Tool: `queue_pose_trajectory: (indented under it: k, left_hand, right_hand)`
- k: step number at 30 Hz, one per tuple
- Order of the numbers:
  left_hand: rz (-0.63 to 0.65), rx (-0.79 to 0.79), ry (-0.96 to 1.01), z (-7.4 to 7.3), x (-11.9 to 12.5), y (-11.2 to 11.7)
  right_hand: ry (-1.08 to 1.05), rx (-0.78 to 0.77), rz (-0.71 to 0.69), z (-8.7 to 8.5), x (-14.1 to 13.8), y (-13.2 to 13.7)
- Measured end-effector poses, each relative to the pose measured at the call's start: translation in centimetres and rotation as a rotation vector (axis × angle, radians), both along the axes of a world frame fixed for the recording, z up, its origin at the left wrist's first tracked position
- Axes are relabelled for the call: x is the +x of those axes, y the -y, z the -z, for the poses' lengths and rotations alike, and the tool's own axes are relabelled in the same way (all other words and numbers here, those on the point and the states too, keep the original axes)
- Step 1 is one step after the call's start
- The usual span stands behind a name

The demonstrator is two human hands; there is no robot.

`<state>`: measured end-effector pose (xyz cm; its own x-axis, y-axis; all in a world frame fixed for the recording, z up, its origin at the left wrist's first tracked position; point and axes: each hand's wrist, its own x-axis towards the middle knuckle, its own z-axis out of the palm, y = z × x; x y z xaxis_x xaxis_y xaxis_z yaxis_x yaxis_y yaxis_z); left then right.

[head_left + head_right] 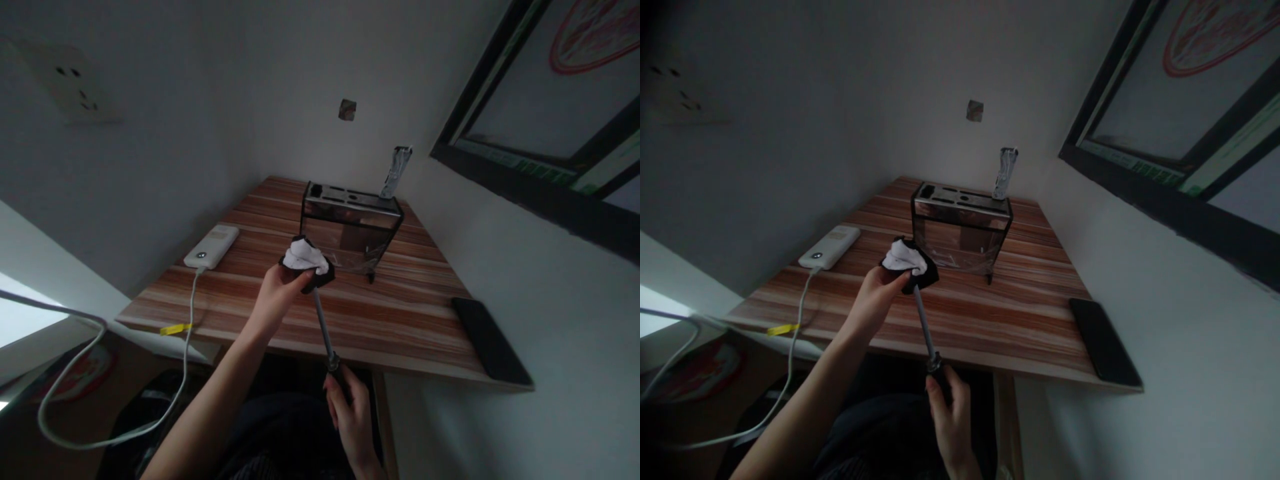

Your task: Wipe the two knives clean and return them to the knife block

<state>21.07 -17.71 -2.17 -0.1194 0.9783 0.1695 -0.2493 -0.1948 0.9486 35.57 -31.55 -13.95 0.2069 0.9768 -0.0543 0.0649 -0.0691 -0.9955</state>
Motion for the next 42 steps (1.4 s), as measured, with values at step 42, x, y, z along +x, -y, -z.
queue_pose_trajectory:
  k: [42]
  left_hand:
    - [0.2,-0.188,-0.05,4.9,2.8,6.1]
  right_hand:
    - [-0.027,-0.004,-0.036,-1.5,-0.1,-1.1]
